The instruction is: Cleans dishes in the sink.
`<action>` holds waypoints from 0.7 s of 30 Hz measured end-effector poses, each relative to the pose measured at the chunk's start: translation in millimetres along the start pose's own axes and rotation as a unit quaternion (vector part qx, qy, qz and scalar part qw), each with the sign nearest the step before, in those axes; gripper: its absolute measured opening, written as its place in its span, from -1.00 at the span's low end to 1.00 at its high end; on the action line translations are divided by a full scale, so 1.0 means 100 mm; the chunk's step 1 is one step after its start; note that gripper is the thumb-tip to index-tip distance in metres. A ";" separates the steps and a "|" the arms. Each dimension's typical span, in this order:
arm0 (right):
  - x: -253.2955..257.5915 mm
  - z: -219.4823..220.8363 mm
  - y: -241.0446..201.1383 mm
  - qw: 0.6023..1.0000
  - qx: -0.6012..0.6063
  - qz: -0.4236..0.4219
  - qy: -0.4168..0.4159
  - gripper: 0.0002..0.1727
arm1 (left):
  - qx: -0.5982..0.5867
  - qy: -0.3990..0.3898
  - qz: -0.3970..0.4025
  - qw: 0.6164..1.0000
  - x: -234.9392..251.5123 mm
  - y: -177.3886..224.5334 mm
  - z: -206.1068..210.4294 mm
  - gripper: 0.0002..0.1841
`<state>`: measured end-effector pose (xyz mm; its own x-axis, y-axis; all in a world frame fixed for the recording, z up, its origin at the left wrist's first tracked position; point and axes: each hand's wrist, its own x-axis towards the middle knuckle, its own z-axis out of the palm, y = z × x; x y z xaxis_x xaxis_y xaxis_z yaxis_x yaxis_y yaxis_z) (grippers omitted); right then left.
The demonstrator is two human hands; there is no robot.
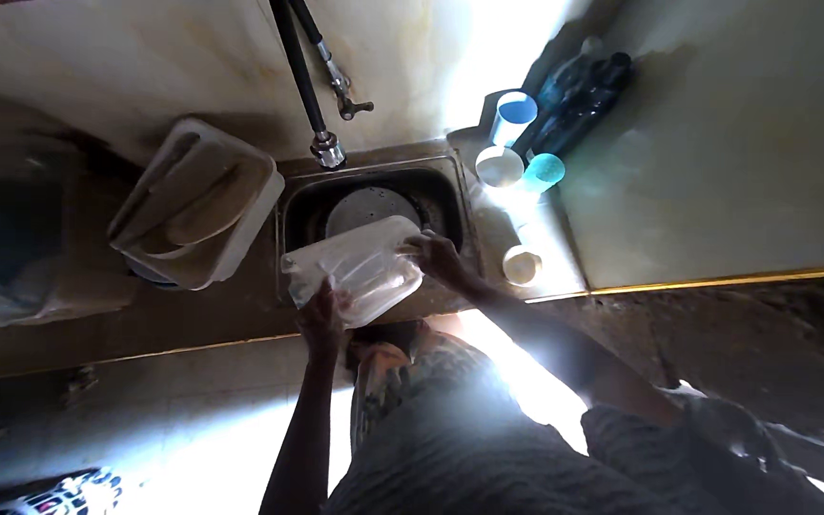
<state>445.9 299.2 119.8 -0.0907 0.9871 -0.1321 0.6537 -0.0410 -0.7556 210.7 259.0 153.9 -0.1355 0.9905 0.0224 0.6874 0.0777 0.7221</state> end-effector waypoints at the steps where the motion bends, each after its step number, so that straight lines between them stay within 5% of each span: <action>1: -0.03 -0.01 -0.02 1.000 -0.014 -0.007 -0.021 -0.70 | -0.015 0.004 -0.010 1.000 0.00 -0.04 0.00 -0.64; 11: -0.11 -0.18 -0.01 0.963 -0.130 -0.080 -0.223 -0.68 | -0.013 -0.011 -0.022 1.000 -0.02 0.03 -0.04 -0.68; 18: -0.10 -0.18 -0.09 0.976 0.049 0.085 -0.195 -0.72 | -0.013 -0.003 0.090 0.996 0.04 0.16 0.12 -0.68; 21: -0.31 -0.06 -0.36 0.987 0.060 0.020 -0.144 -0.73 | 0.022 -0.003 0.127 0.992 0.02 0.20 0.23 -0.56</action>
<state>429.7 270.8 155.2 -0.2883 0.8997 -0.3279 0.5688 -0.1145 -0.8144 240.1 265.0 152.5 0.0506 0.9794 0.1953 0.7287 -0.1699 0.6635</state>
